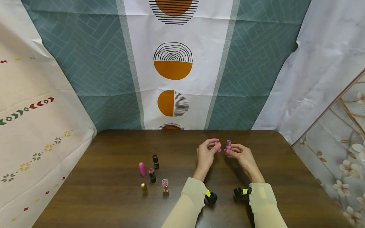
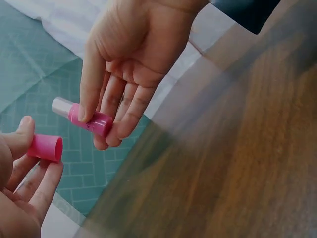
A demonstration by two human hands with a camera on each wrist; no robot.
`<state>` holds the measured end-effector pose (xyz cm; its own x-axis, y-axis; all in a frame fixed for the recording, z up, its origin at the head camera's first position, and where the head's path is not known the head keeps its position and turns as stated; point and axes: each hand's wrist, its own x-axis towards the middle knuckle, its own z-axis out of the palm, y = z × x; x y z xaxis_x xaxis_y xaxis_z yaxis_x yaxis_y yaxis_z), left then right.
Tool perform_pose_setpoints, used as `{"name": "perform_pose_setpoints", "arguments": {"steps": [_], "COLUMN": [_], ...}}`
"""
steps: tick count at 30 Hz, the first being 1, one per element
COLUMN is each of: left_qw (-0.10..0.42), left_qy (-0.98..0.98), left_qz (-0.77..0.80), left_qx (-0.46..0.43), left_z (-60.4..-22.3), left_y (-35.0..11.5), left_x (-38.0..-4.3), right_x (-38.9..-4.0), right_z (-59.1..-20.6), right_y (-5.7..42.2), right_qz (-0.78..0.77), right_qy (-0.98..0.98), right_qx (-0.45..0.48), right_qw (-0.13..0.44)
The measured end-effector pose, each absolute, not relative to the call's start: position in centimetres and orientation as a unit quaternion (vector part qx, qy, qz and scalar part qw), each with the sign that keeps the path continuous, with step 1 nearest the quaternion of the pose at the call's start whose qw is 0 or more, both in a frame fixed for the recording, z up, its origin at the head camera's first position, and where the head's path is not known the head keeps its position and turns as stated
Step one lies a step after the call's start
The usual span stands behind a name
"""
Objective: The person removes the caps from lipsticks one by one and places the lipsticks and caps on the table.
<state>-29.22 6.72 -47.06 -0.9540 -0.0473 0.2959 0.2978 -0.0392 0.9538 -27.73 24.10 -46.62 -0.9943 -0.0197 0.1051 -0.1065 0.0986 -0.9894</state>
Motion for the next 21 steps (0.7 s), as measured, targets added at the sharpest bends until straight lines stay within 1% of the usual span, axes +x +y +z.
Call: {"name": "perform_pose_setpoints", "arguments": {"steps": [9,13,21], "left_qw": [0.102,0.095,0.093], "left_qy": [-0.744,-0.758,-0.795], "left_qz": [-0.654,-0.639,-0.593], "left_qx": [-0.09,-0.092,-0.086], "left_z": [-48.4,-48.7,-48.9], "left_y": [7.6,7.6,7.6], "left_x": [-29.3,-29.4,-29.6], "right_x": [-28.1,-28.1,-28.2], "right_z": [-47.6,-47.9,-47.9], "right_y": [24.6,24.7,24.3], "right_qz": [0.651,0.638,0.586], "right_qy": [-0.758,-0.769,-0.81], "right_qx": [0.031,0.018,-0.006], "right_qw": [0.029,0.024,0.032]}}
